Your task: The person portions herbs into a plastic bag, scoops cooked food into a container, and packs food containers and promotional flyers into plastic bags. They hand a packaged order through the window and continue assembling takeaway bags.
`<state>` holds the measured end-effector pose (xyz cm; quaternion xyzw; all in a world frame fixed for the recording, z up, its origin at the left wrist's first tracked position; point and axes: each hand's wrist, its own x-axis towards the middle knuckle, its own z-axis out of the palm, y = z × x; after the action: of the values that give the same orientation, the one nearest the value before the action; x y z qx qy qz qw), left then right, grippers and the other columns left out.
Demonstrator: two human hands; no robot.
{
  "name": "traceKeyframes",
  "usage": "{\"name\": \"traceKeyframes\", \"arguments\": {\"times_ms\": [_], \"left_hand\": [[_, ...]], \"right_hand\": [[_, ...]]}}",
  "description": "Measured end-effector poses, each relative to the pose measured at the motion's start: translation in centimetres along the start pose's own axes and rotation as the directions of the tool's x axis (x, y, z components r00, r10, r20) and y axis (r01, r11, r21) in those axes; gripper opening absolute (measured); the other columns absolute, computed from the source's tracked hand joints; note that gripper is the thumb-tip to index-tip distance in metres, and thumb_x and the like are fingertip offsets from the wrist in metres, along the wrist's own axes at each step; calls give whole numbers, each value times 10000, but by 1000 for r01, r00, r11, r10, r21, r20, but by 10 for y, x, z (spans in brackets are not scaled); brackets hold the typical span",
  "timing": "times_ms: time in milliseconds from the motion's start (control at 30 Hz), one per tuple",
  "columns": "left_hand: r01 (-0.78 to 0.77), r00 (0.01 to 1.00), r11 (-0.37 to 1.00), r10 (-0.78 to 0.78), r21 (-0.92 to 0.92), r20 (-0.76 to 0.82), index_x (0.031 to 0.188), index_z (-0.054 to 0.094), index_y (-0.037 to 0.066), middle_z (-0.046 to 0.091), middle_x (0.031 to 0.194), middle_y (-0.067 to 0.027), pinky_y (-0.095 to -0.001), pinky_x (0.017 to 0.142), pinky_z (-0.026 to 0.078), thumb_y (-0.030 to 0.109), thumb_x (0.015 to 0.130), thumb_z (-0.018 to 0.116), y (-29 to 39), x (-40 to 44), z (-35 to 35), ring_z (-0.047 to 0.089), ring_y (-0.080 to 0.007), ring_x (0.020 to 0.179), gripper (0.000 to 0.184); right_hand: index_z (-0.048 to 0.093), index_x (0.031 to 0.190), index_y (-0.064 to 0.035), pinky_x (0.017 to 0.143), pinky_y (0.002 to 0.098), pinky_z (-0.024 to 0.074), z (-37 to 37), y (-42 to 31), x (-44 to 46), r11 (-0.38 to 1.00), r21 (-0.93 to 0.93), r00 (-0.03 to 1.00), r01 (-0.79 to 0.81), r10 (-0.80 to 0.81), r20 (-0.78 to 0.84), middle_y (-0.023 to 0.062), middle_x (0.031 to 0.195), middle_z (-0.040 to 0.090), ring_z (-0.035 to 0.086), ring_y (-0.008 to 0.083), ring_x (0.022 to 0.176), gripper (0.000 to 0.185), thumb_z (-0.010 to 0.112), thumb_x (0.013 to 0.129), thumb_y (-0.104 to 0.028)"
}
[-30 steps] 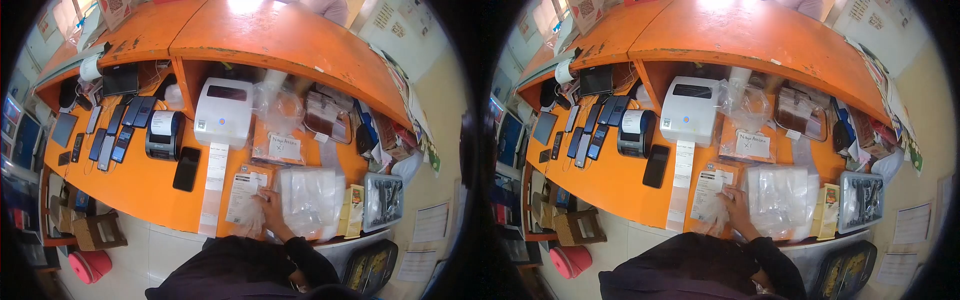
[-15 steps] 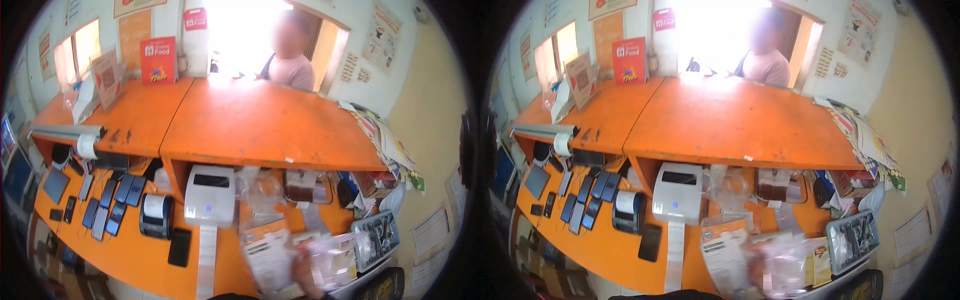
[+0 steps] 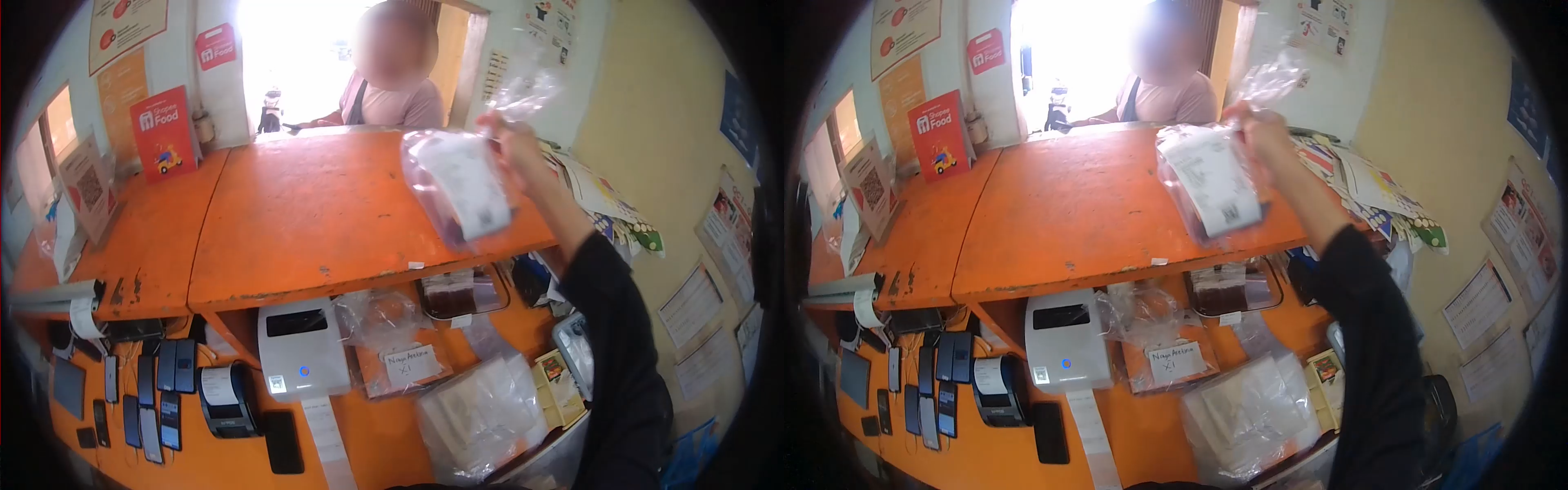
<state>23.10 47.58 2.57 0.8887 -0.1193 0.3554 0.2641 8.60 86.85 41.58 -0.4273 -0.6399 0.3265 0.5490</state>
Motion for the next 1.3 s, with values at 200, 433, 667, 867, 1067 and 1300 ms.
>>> {"name": "traceKeyframes", "arguments": {"times_ms": [200, 433, 667, 867, 1067, 1300], "left_hand": [[-7, 1000, 1000, 6, -17, -6, 782, 639, 83, 603, 773, -41, -397, 816, 426, 204, 797, 557, 6, 1, 6, 576, -212, 873, 147], [-45, 995, 999, 44, -1, -92, 796, 639, 80, 605, 785, -41, -396, 824, 424, 197, 805, 554, 50, 15, 60, 574, -210, 884, 145], [-20, 988, 999, 27, -47, 149, 899, 629, 80, 613, 902, -45, -401, 944, 394, 171, 827, 545, 55, 22, 46, 560, -210, 983, 143], [18, 990, 997, -7, -80, 138, 1025, 651, 60, 639, 1035, -57, -451, 1029, 365, 165, 846, 535, 55, 23, 42, 557, -234, 1079, 238], [114, 841, 994, -98, 4, 532, 1053, 674, 46, 630, 1171, -102, -472, 1094, 331, 175, 829, 532, 60, 38, 13, 527, -269, 1186, 295], [79, 952, 996, -85, 32, 295, 1069, 692, 48, 619, 1215, -97, -470, 1123, 301, 185, 820, 534, 61, 22, 35, 473, -286, 1252, 325]], "right_hand": [[661, 1100, -6, 579, 267, 421, 42, 38, 32, 995, -60, 997, 83, -83, 6, 5, 731, 578, 509, 93, 638, 305, 564, 986, -271], [370, 1442, -12, 1009, 351, 416, -56, 3, -51, 946, -229, 954, 227, -169, 247, 140, 1318, 546, 518, 202, 1210, 796, 580, 914, -570], [706, 962, -59, 648, 295, 536, -288, 126, -251, 660, -651, 719, -374, 650, 246, 36, 778, 675, 655, 128, 731, 189, 578, 827, -93], [740, 958, -180, 813, 411, 525, -334, 296, -380, 194, -970, 929, -149, 362, -71, 76, 991, 636, 604, 285, 996, 162, 677, 810, -197], [724, 855, -214, 763, 394, 537, -320, 311, -372, 165, -979, 961, -118, 268, -70, 17, 1028, 596, 577, 261, 1006, 97, 703, 763, -238], [750, 789, -212, 740, 420, 546, -327, 307, -371, 280, -891, 913, -359, 303, -273, 65, 951, 650, 645, 299, 872, 77, 697, 740, -240]]}}
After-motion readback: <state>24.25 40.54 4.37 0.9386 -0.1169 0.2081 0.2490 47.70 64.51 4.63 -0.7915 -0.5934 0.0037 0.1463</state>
